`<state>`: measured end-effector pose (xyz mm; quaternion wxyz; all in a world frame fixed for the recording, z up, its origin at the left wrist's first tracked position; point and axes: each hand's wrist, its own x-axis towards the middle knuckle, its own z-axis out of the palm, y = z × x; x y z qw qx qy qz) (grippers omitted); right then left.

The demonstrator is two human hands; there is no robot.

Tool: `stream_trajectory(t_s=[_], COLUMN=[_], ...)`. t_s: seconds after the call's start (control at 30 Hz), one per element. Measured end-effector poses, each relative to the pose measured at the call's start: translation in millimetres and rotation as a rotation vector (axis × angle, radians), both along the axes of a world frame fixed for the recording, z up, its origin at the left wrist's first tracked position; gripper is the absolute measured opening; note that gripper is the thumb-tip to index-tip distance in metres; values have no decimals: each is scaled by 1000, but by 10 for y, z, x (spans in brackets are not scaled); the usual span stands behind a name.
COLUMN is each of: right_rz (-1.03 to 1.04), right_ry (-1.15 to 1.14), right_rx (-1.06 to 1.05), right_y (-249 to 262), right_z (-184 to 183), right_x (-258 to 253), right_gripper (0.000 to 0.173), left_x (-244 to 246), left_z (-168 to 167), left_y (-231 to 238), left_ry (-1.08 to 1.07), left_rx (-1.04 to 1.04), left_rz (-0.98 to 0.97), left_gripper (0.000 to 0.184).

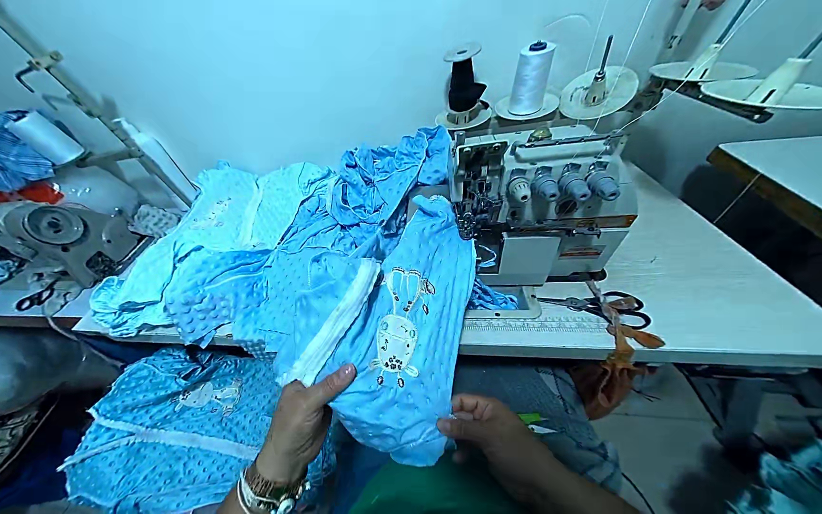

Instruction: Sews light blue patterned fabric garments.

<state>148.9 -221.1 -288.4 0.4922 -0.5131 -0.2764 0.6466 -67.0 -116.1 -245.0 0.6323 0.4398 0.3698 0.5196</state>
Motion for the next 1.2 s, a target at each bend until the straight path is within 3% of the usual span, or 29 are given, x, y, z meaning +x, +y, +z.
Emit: stream_trajectory(t_s=[0.1, 0.2, 0.47, 0.57, 0.7, 0.83, 0.97, 1.2], right_rz=[-1, 35, 66, 45, 35, 3, -46, -95], right_ry=[8, -36, -116, -184, -269, -234, -262, -263], right_rx=[248, 538, 222, 279, 448, 339, 343, 359], right_y=[-96, -264, -406, -429, -489, -457, -312, 131], right_z=[190, 346, -18, 41, 94, -57, 25, 56], right_x=[105, 198, 185, 231, 329, 337, 416, 566], right_gripper=[7, 8, 10, 9, 4, 9, 8, 6], left_x=[-53, -85, -160, -181, -193, -153, -28, 155], left_z=[-2, 52, -350, -398, -431, -543, -512, -393], left_y=[-59, -62, -150, -149, -148, -90, 46, 433], left_ry=[-63, -93, 3, 230, 227, 274, 333, 603], left_rx=[17, -66, -407, -237, -179, -150, -103, 6], left_rz=[11, -50, -148, -151, -233, -264, -239, -153], left_gripper=[43, 32, 21, 35, 36, 29, 26, 37])
